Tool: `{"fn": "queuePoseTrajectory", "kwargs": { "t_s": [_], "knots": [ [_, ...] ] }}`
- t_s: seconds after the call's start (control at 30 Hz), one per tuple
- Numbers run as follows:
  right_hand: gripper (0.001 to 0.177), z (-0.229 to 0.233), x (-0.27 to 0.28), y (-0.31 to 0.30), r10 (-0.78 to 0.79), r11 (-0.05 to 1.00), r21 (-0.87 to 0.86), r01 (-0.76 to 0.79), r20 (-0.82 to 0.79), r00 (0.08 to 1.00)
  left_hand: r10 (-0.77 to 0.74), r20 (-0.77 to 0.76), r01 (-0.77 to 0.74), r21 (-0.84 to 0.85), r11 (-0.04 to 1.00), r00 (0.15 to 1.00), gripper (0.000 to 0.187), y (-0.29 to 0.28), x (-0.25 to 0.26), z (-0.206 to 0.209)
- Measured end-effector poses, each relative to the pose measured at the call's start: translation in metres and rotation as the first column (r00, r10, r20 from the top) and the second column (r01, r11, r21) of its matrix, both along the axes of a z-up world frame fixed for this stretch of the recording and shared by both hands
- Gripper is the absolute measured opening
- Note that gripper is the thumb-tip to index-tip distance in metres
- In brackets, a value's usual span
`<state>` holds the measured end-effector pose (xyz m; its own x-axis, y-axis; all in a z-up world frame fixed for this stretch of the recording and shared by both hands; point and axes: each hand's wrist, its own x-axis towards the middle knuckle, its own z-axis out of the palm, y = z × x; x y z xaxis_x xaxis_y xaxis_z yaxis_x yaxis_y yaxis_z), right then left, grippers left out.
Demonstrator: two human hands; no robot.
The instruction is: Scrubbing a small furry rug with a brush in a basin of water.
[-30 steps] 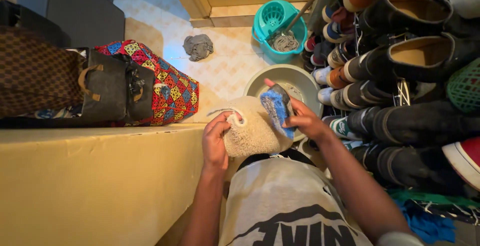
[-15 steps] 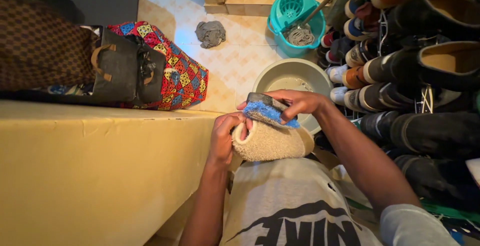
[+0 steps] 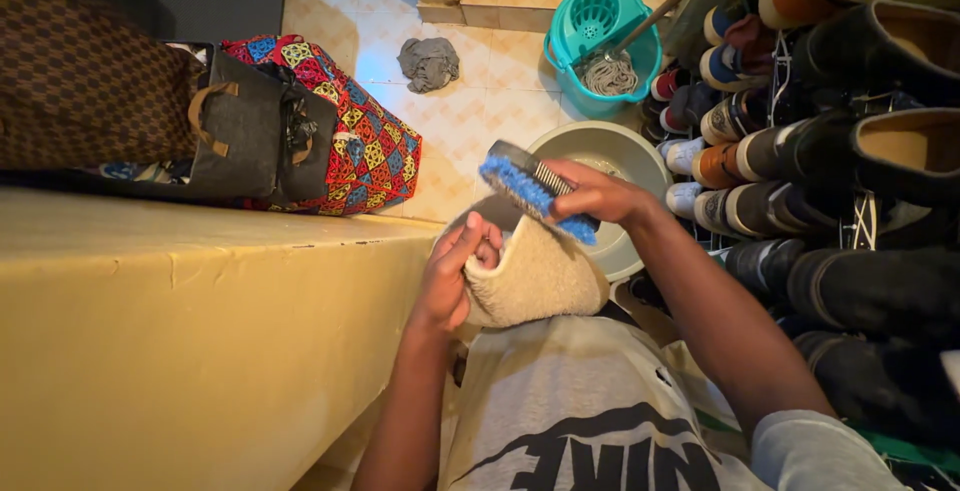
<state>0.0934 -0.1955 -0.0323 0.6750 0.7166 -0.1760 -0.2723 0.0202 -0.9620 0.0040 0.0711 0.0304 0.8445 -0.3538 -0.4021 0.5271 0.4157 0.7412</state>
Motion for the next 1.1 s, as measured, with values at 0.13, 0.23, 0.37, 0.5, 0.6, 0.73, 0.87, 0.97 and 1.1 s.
{"fn": "queuePoseTrajectory", "kwargs": {
  "t_s": [0.13,0.23,0.37,0.5,0.6,0.73,0.87,0.97,1.1],
  "knots": [
    [0.056,0.038,0.000,0.010,-0.067,0.994,-0.089,0.071,0.041,0.997,-0.193,0.081,0.196,-0.027,0.980,0.978,0.037,0.002,0.005,0.007],
    [0.062,0.072,-0.010,0.023,-0.060,0.985,-0.123,0.121,0.412,0.909,-0.397,-0.048,0.399,0.184,0.898,0.917,0.033,-0.008,0.010,0.028],
    [0.048,0.106,-0.021,0.027,-0.001,0.912,-0.378,0.160,0.387,0.922,-0.422,-0.106,0.435,0.217,0.874,0.901,0.027,-0.020,0.003,-0.009],
    [0.045,0.108,-0.021,0.023,-0.120,0.986,-0.069,0.155,0.359,0.926,-0.330,0.262,0.265,0.255,0.930,0.907,0.029,-0.022,0.000,-0.061],
    [0.039,0.112,-0.017,0.023,-0.122,0.928,-0.297,0.224,0.326,0.938,-0.336,0.268,0.186,0.461,0.868,0.903,0.035,-0.029,0.007,-0.058],
    [0.039,0.111,-0.021,0.028,-0.138,0.916,-0.315,0.249,0.337,0.932,-0.486,-0.088,0.307,0.867,0.392,0.870,0.041,-0.046,0.020,0.038],
    [0.044,0.110,-0.024,0.034,-0.110,0.912,-0.321,0.254,0.406,0.907,-0.558,0.041,0.267,0.848,0.459,0.829,0.036,-0.047,0.019,0.003],
    [0.048,0.114,-0.025,0.036,-0.081,0.922,-0.316,0.224,0.409,0.909,-0.597,0.032,0.380,0.743,0.550,0.801,0.030,-0.046,0.017,-0.012],
    [0.053,0.079,-0.027,0.028,-0.187,0.981,0.043,0.187,0.003,0.982,-0.374,-0.029,0.363,0.326,0.873,0.927,0.024,-0.039,0.007,-0.034]
  ]
}}
